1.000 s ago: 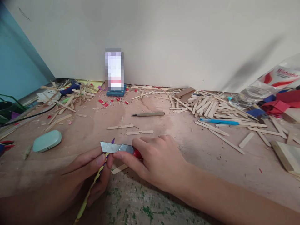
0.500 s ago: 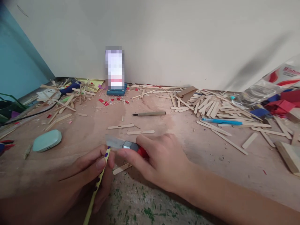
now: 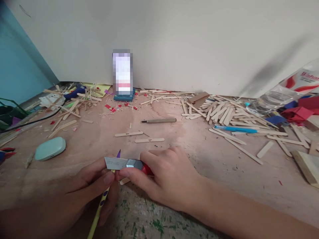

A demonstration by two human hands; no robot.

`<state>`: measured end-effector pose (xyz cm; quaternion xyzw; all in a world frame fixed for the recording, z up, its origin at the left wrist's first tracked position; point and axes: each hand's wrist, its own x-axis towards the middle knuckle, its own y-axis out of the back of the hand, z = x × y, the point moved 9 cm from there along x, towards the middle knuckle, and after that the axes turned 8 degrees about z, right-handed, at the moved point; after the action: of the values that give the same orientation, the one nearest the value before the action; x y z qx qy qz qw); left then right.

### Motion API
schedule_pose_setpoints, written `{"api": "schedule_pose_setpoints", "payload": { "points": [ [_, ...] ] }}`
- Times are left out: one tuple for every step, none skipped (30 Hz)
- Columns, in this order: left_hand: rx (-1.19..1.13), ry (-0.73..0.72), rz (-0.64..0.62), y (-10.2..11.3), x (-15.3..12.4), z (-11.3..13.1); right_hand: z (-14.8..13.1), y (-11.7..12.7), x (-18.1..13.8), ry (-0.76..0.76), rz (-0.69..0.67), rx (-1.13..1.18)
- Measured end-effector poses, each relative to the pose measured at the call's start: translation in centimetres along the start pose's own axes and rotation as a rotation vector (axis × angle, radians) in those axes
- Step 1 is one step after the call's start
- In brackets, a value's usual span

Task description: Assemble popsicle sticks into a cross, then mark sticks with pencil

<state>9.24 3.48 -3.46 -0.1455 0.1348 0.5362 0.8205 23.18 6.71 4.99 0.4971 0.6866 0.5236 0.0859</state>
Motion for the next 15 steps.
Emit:
{"api": "schedule_pose_setpoints", "payload": {
  "points": [
    [-0.009,-0.005,0.003,0.0,0.1,-0.1,0.0,0.0,0.0,0.004,0.005,-0.012],
    [-0.014,-0.008,0.006,0.0,0.1,-0.1,0.0,0.1,0.0,0.007,0.008,-0.028],
    [-0.014,-0.009,0.004,0.0,0.1,0.1,0.0,0.1,0.0,0.013,0.014,-0.044],
    [-0.004,-0.007,0.005,0.0,0.1,0.2,-0.1,0.2,0.1,0.017,0.019,-0.06],
    [0.013,-0.008,0.004,-0.1,0.1,0.5,-0.1,0.2,0.1,0.02,0.024,-0.076],
    [0.034,-0.013,-0.007,-0.2,0.1,0.8,-0.2,0.3,0.1,0.026,0.028,-0.089],
    [0.055,-0.018,-0.019,-0.3,0.0,1.2,-0.2,0.3,0.1,0.029,0.028,-0.102],
    [0.075,-0.024,-0.03,-0.5,0.0,1.4,-0.2,0.3,0.1,0.028,0.028,-0.114],
    [0.091,-0.026,-0.041,-0.6,-0.1,1.5,-0.2,0.3,0.1,0.026,0.029,-0.124],
    [0.096,-0.023,-0.04,-0.5,-0.1,1.5,-0.2,0.3,0.1,0.023,0.031,-0.133],
    [0.09,-0.018,-0.029,-0.4,-0.2,1.3,-0.1,0.4,0.1,0.021,0.034,-0.139],
    [0.082,-0.01,-0.007,-0.2,-0.2,1.1,-0.1,0.4,0.1,0.02,0.038,-0.144],
    [0.078,-0.007,0.014,0.1,-0.2,0.8,-0.2,0.4,0.1,0.023,0.041,-0.146],
    [0.079,-0.008,0.026,0.2,-0.2,0.6,-0.2,0.4,0.1,0.026,0.042,-0.15],
    [0.081,-0.015,0.032,0.3,-0.1,0.5,-0.2,0.4,0.1,0.027,0.043,-0.154]
  ]
}}
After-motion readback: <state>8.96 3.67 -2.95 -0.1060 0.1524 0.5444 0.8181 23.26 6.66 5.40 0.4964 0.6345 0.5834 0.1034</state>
